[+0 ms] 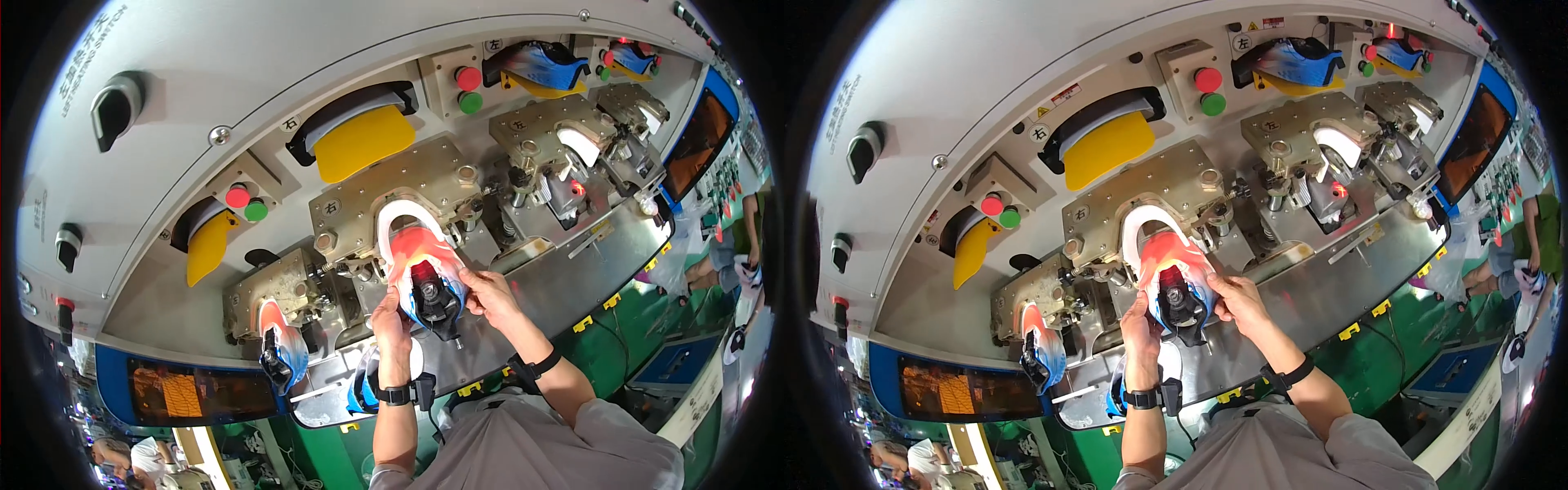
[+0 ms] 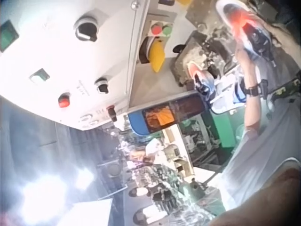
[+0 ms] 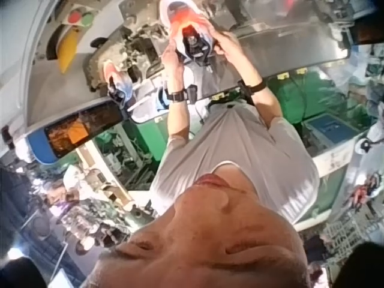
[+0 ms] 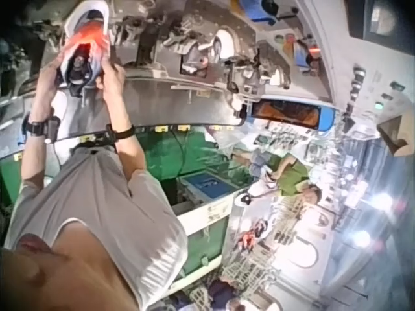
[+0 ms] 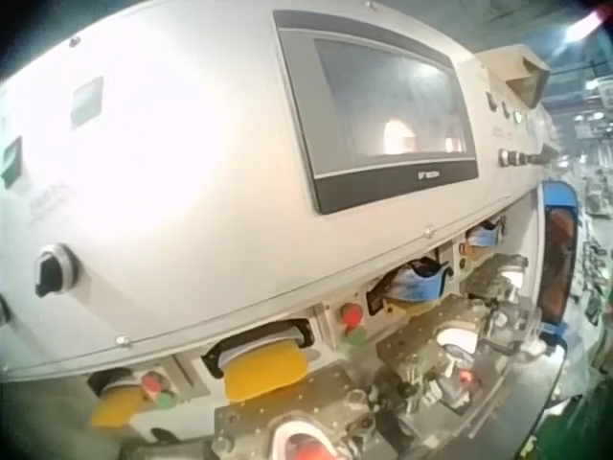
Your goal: Operating a shoe lasting and pressing machine to assemble shoe components in a factory setting.
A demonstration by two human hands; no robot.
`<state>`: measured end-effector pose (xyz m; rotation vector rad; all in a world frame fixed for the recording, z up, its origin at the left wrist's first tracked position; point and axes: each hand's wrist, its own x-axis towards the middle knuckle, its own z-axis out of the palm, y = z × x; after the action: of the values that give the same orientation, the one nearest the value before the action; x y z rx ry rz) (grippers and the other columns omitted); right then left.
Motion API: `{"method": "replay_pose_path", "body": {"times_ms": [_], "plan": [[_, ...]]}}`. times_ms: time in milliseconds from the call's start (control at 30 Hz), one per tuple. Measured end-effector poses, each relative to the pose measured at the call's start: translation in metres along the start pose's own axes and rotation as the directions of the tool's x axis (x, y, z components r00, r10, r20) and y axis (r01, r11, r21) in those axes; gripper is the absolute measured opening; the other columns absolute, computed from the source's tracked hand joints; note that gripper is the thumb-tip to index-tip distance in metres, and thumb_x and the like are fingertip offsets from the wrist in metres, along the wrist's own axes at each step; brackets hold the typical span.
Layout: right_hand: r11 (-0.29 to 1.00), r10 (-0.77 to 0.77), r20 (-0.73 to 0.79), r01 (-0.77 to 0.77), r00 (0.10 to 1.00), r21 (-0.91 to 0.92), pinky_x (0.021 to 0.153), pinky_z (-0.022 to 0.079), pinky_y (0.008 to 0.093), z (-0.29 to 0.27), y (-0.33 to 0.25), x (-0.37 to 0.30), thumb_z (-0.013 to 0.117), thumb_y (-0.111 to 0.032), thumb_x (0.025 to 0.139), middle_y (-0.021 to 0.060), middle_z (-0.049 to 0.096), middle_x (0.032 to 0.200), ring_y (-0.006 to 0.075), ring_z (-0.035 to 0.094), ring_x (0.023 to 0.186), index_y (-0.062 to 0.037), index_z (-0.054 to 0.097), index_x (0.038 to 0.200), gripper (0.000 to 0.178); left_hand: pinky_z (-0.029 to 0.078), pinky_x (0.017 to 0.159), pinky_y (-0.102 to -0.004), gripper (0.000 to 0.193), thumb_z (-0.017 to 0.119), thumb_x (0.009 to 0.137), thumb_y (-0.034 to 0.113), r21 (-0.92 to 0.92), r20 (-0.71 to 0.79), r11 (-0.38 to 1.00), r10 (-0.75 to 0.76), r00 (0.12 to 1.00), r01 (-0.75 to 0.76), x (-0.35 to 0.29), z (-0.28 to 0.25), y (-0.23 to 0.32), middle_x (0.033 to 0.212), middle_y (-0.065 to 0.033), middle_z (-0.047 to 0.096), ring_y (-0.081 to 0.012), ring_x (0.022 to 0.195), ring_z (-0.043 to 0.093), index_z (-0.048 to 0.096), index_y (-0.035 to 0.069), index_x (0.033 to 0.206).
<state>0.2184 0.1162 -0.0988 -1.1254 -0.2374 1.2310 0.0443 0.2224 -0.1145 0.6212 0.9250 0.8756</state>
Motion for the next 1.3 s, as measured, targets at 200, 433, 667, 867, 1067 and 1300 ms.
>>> {"method": "replay_pose_path", "body": {"times_ms": [200,433,667,867,1067,1300], "plan": [[0.999,-0.002,-0.022,0.003,1.0,0.041,0.033,0.027,0.0253,-0.005,0.003,0.002,0.07,-0.035,0.091,0.0043,0.056,0.062,0.0101,0.046,0.041,0.0002,0.059,0.081,0.038,0.058,0.06,-0.0328,0.021,0.057,0.099,0.025,0.034,-0.053,0.999,-0.025,0.998,0.027,0.0,0.008,0.002,0.09,-0.003,0.069,-0.0156,0.073,0.068,0.067,0.007,0.103],[0.999,-0.011,-0.019,0.011,1.0,0.033,0.032,0.025,0.0247,-0.004,0.002,0.005,0.07,-0.032,0.091,0.0042,0.055,0.06,0.0098,0.045,0.039,-0.0003,0.059,0.078,0.036,0.059,0.058,-0.033,0.02,0.056,0.099,0.024,-0.013,-0.085,0.999,-0.054,0.995,0.053,0.007,0.003,-0.002,0.091,-0.0034,0.069,-0.0159,0.073,0.068,0.066,0.007,0.104],[1.0,-0.006,-0.044,0.007,0.999,0.022,0.031,0.024,0.0249,-0.005,-0.001,0.005,0.071,-0.03,0.09,0.004,0.055,0.059,0.0098,0.045,0.038,-0.0004,0.059,0.078,0.034,0.058,0.064,-0.0345,0.025,0.059,0.097,0.023,0.026,-0.049,0.998,-0.055,0.997,0.056,0.003,0.007,0.0,0.096,-0.0034,0.071,-0.015,0.076,0.068,0.068,0.007,0.113],[0.999,-0.032,-0.055,0.032,0.998,0.011,0.031,0.024,0.025,-0.003,0.001,0.004,0.072,-0.028,0.09,0.0038,0.055,0.058,0.0101,0.045,0.037,-0.0008,0.058,0.077,0.033,0.06,0.063,-0.0351,0.022,0.056,0.099,0.024,0.044,-0.074,0.996,-0.072,0.995,0.076,0.003,0.007,0.001,0.092,-0.0043,0.07,-0.0169,0.075,0.07,0.066,0.006,0.108],[0.999,-0.034,-0.03,0.034,0.999,-0.006,0.03,0.025,0.0251,-0.01,0.012,0.01,0.072,-0.029,0.09,0.0036,0.054,0.058,0.0109,0.047,0.037,-0.0013,0.059,0.077,0.033,0.058,0.06,-0.0356,0.022,0.057,0.098,0.023,0.051,-0.059,0.994,-0.089,0.994,0.092,0.014,-0.003,-0.004,0.091,-0.0032,0.07,-0.0157,0.073,0.068,0.068,0.006,0.104],[0.999,-0.036,-0.024,0.035,0.999,-0.025,0.029,0.028,0.0242,-0.011,0.015,0.012,0.07,-0.029,0.091,0.0039,0.056,0.058,0.0107,0.049,0.037,-0.0004,0.061,0.078,0.032,0.06,0.065,-0.0372,0.021,0.051,0.1,0.023,0.084,-0.066,0.991,-0.103,0.992,0.108,0.02,-0.009,-0.007,0.093,-0.0044,0.071,-0.0171,0.076,0.069,0.065,0.007,0.107]]}}
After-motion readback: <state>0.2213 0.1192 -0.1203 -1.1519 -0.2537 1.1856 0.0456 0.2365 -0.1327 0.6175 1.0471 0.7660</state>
